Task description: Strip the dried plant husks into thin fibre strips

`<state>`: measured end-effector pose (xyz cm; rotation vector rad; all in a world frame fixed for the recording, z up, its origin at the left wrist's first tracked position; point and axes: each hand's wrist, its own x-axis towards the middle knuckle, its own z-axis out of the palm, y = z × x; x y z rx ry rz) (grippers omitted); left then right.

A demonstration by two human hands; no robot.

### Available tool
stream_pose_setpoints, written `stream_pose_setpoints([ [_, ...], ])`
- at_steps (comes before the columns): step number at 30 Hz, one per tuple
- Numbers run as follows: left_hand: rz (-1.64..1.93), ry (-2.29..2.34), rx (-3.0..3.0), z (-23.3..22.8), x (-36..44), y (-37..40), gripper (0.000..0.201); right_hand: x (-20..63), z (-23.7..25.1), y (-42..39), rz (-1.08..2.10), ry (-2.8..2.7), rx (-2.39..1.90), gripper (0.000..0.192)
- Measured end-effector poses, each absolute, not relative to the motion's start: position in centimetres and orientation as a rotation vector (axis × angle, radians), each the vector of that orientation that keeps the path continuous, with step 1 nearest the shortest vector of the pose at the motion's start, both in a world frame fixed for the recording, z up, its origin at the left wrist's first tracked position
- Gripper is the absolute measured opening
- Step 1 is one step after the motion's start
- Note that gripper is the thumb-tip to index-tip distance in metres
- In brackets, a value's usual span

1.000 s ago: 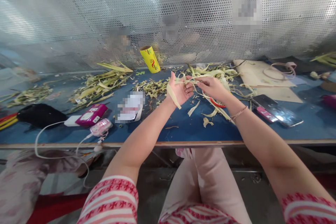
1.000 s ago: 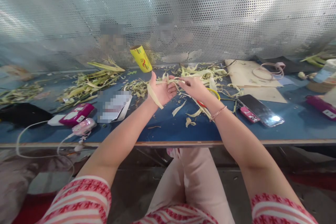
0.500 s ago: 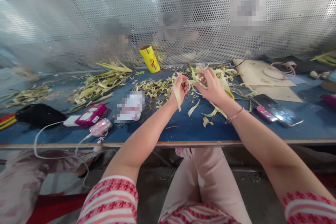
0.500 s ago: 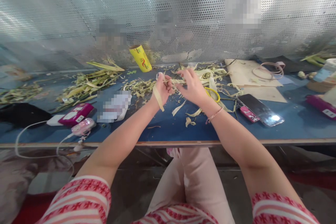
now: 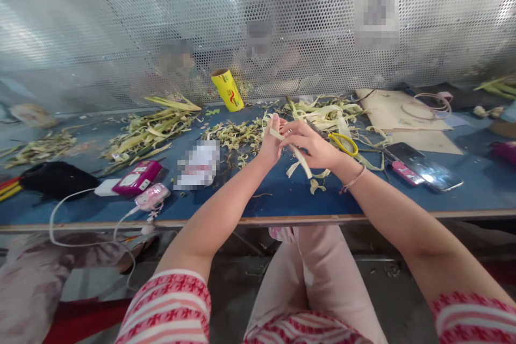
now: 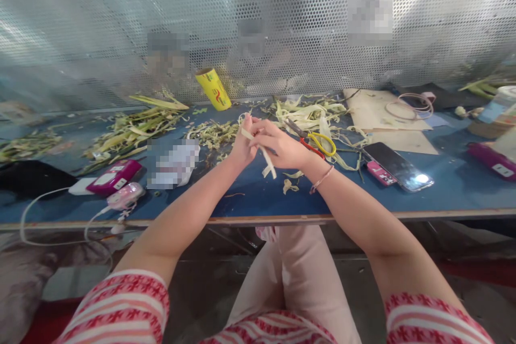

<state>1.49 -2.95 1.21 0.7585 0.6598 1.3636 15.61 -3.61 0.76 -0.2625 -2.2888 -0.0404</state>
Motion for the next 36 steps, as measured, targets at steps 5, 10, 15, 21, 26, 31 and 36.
stream_pose_setpoints([
  [5,1.481,0.664,0.767,1.1,1.3,-2.1,0.037,17.2,1.2,-2.3,0.232,-2.192,-0.461,0.035],
  [10,1.499,0.712,0.825,1.5,1.5,-2.4,0.03,17.1,0.8,-1.7,0.246,-2.134,-0.679,0.021],
  [15,1.475,0.722,0.877,1.9,1.6,-3.1,0.027,16.6,0.5,-1.6,0.159,-2.089,-0.732,0.005],
  [21,1.484,0.71,0.826,1.8,1.5,-2.9,0.03,16.7,0.4,-1.5,-0.02,-2.017,-0.833,0.018],
  [26,1.474,0.691,0.806,1.7,1.6,-2.9,0.03,17.0,0.2,-1.1,-0.087,-2.074,-0.838,0.023],
  [31,1.42,0.624,0.776,1.6,1.5,-2.7,0.028,16.8,-0.3,-1.2,-0.209,-2.175,-0.901,0.019],
  [36,1.36,0.58,0.696,1.7,1.4,-2.5,0.026,16.9,-0.3,-1.7,-0.389,-2.298,-0.946,0.023],
])
